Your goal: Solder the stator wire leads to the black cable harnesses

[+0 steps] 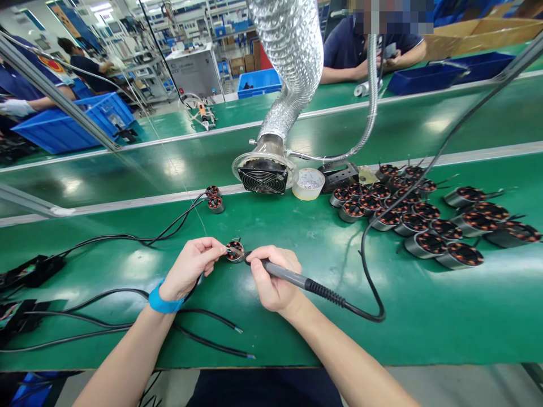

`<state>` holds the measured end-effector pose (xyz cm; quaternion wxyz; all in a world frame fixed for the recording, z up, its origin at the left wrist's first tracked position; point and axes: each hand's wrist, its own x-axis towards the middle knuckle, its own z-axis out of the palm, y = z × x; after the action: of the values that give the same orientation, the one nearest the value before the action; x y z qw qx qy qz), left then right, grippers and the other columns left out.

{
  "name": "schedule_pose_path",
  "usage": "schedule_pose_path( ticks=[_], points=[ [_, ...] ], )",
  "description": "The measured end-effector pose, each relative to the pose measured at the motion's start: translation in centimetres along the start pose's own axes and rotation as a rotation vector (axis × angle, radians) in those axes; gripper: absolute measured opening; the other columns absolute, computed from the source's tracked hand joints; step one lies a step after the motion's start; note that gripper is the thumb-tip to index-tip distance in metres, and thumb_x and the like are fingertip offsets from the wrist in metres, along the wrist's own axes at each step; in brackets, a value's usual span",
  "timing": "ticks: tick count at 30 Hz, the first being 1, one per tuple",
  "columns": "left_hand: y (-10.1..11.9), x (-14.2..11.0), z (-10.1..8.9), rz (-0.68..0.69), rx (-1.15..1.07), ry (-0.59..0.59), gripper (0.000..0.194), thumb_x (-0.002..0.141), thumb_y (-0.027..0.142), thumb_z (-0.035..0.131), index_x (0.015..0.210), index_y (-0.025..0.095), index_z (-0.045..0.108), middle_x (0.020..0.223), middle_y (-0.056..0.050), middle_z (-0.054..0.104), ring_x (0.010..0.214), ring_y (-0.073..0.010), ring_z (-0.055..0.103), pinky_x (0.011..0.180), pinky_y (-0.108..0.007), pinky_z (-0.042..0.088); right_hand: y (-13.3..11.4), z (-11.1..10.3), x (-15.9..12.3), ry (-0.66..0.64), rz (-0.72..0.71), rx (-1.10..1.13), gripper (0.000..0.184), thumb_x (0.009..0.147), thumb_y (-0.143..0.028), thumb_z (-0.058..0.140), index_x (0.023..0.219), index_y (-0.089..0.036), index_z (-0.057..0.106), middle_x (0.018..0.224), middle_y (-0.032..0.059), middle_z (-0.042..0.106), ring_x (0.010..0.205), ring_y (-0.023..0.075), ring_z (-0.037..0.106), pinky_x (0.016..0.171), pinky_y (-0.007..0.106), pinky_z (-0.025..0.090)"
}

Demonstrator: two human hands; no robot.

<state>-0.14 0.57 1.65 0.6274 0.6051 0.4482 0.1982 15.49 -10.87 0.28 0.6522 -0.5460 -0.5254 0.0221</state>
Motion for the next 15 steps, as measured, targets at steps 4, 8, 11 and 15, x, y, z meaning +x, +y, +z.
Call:
schedule_pose_path(
  ticks=[4,8,11,15],
  points=[
    [0.1,0.1,0.1,-0.006,-0.003,0.013,0.025,0.074,0.037,0.072,0.072,0.013,0.064,0.049,0.007,0.045,0.037,-0.0044,0.037,0.037,-0.019,0.025,0.0,0.1,0.0,-0.020,0.003,0.002,0.015,0.086,-0.020,0.053,0.077,-0.022,0.065,0.063,-0.0014,0.065,0.049,0.0132,0.057,0.051,0.027,0.048],
    [0.1,0.1,0.1,0.004,-0.006,0.013,0.025,0.073,0.037,0.072,0.072,0.013,0.064,0.051,0.006,0.047,0.037,-0.0043,0.038,0.037,-0.019,0.024,0.0,0.1,0.0,-0.033,0.011,-0.007,0.016,0.087,-0.021,0.053,0.077,-0.022,0.065,0.062,-0.0015,0.064,0.047,0.0126,0.056,0.050,0.026,0.047],
    [0.0,0.0,0.1,0.005,-0.005,0.011,0.025,0.074,0.037,0.071,0.072,0.013,0.064,0.051,0.006,0.046,0.037,-0.0040,0.037,0.037,-0.019,0.024,0.3,0.2,-0.2,-0.028,0.037,0.016,0.016,0.088,-0.023,0.053,0.077,-0.022,0.065,0.063,-0.0013,0.064,0.047,0.0124,0.056,0.048,0.026,0.046],
    [-0.1,0.0,0.1,0.003,0.001,0.010,0.025,0.075,0.036,0.071,0.071,0.014,0.062,0.053,0.006,0.048,0.037,-0.0036,0.037,0.037,-0.019,0.023,1.1,0.2,-0.9,0.028,0.134,0.100,0.016,0.090,-0.025,0.054,0.082,-0.021,0.067,0.060,-0.0014,0.062,0.045,0.0124,0.054,0.044,0.026,0.042]
  ],
)
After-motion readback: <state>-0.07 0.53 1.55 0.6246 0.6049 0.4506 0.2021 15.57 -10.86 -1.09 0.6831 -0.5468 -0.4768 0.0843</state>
